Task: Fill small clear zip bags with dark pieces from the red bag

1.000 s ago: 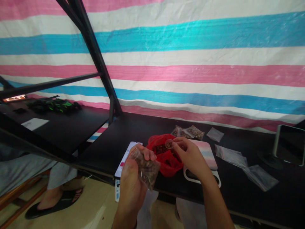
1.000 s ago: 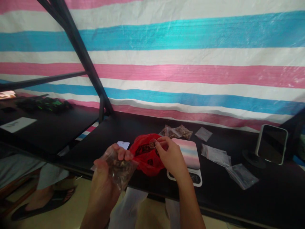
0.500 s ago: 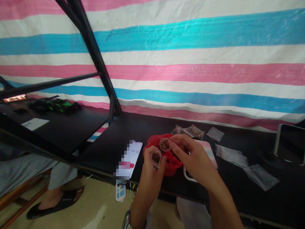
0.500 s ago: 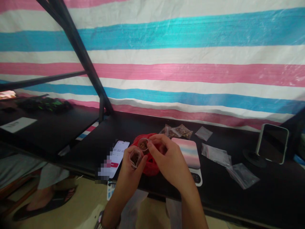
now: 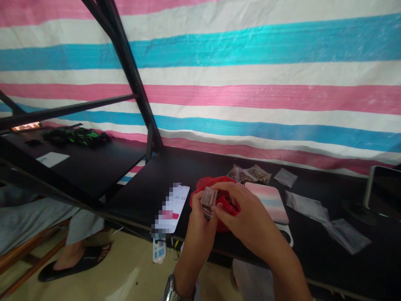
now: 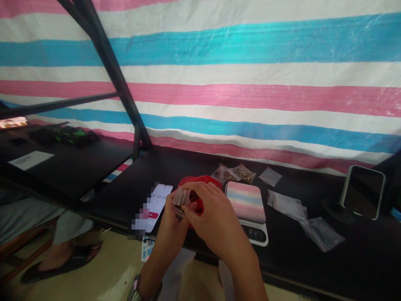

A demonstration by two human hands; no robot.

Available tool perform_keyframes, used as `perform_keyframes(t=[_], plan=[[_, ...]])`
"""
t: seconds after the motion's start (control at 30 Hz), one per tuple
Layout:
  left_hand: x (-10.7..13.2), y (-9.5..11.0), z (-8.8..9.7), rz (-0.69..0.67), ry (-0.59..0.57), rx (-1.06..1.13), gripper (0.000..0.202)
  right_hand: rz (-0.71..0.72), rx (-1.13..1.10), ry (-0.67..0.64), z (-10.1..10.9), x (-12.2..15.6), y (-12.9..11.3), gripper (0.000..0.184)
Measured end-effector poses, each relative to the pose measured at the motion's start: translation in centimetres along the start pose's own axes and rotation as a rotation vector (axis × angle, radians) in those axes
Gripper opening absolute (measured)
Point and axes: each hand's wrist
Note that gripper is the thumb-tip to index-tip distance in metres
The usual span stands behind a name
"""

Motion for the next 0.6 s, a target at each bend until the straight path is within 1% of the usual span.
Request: perform_keyframes(t=[0.13, 0.2, 0.27, 0.33, 0.37, 0.4, 0.43, 0.47, 0.53, 0.6], plan=[[0.0, -0.1, 0.0, 0.001, 0.009, 0.021, 0.039, 0.063, 0.021, 0.009, 0.0, 0.0, -0.1, 0.034], [0.0, 0.1, 0.0, -0.016, 0.033, 0.023, 0.035, 0.069, 0.022, 0.067, 0.1, -0.2, 0.2, 0.034], [0.0, 0.5, 0.1, -0.053, 0.070, 0.013, 0.030, 0.036, 0.056, 0.166, 0.0, -0.5, 1.0, 0.033], [0.0, 1.1, 0.2, -0.114, 0.116, 0.012, 0.025, -0.038, 0.137, 0.199, -0.2, -0.8, 2.4, 0.026], [0.1, 1.4, 0.3, -0.148, 0.138, 0.019, 0.023, -0.082, 0.186, 0.163, -0.5, -1.0, 3.2, 0.019], [0.1, 1.6, 0.4, -0.178, 0.156, 0.031, 0.022, -0.120, 0.230, 0.096, -0.9, -1.1, 4.0, 0.011], [0.2, 1.9, 0.5, -0.202, 0.167, 0.046, 0.021, -0.151, 0.264, 0.029, -1.3, -1.2, 4.8, 0.007], [0.4, 2.1, 0.6, -0.217, 0.171, 0.060, 0.021, -0.167, 0.283, -0.018, -1.7, -1.3, 5.5, 0.006], [0.6, 2.4, 0.6, -0.224, 0.163, 0.074, 0.022, -0.147, 0.287, -0.036, -2.4, -1.3, 6.3, 0.009], [0.8, 2.5, 0.6, -0.214, 0.148, 0.078, 0.023, -0.097, 0.222, 0.015, -2.5, -1.1, 6.2, 0.015]])
Point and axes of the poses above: each hand's wrist, its own x-axis away from the middle knuckle, its own z-axis out of the back of the hand, y = z × x, and after that the axes turned 6 degrees about y, right-handed
